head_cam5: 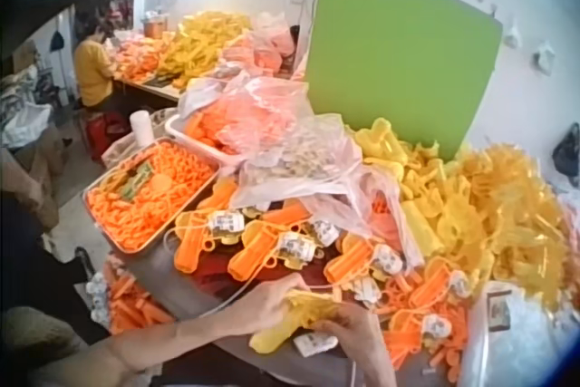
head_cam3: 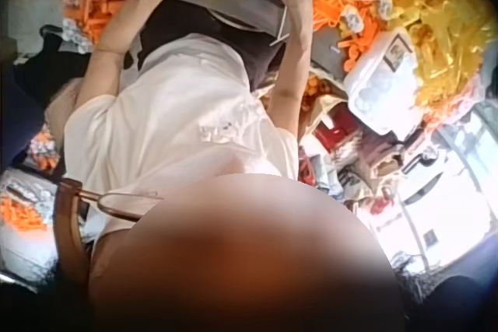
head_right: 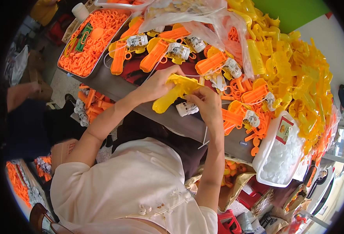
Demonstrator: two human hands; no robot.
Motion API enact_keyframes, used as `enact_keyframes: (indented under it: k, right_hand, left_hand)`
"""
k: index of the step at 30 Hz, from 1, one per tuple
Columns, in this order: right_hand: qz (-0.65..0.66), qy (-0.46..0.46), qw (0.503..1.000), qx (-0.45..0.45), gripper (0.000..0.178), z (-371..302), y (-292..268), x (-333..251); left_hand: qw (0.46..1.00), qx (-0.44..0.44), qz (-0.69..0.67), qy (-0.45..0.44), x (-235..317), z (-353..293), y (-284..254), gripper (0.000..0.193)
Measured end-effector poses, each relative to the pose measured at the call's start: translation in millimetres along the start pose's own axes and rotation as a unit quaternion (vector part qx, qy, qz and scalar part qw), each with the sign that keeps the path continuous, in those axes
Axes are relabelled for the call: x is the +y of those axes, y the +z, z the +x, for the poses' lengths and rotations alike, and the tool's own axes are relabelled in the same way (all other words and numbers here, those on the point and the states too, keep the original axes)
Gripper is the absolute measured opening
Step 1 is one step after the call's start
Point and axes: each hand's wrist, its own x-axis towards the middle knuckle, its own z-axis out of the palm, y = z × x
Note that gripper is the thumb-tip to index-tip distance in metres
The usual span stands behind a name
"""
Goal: Assemble plastic toy water guns by fitting components together.
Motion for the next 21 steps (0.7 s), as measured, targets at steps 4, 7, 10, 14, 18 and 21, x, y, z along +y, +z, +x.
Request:
enact_keyframes:
  k: [4, 7, 10, 14, 18, 21]
  right_hand:
    - [-0.168, -0.002, 0.986, -0.01, 0.016, 5, 7, -17]
    - [-0.227, 0.002, 0.974, -0.003, 0.017, 9, 10, -24]
    - [-0.331, 0.03, 0.942, 0.052, 0.023, 8, 17, -24]
    - [-0.205, -0.091, 0.965, 0.134, 0.029, -27, -8, -17]
    - [-0.444, -0.084, 0.874, 0.179, 0.042, -72, -48, -12]
    - [-0.512, -0.062, 0.843, 0.154, 0.053, -80, -58, 2]
  left_hand:
    - [0.998, -0.022, -0.03, -0.053, -19, -1, -5, 0.035]
    - [0.914, 0.189, 0.34, 0.114, -3, -8, 16, 0.038]
    - [0.907, 0.191, 0.341, 0.159, 4, -20, 32, 0.03]
    - [0.932, 0.172, 0.278, 0.156, -13, -28, 25, 0.018]
    - [0.927, 0.179, 0.285, 0.167, -2, -17, 28, 0.013]
    - [0.94, 0.147, 0.29, 0.107, -2, -14, 28, 0.015]
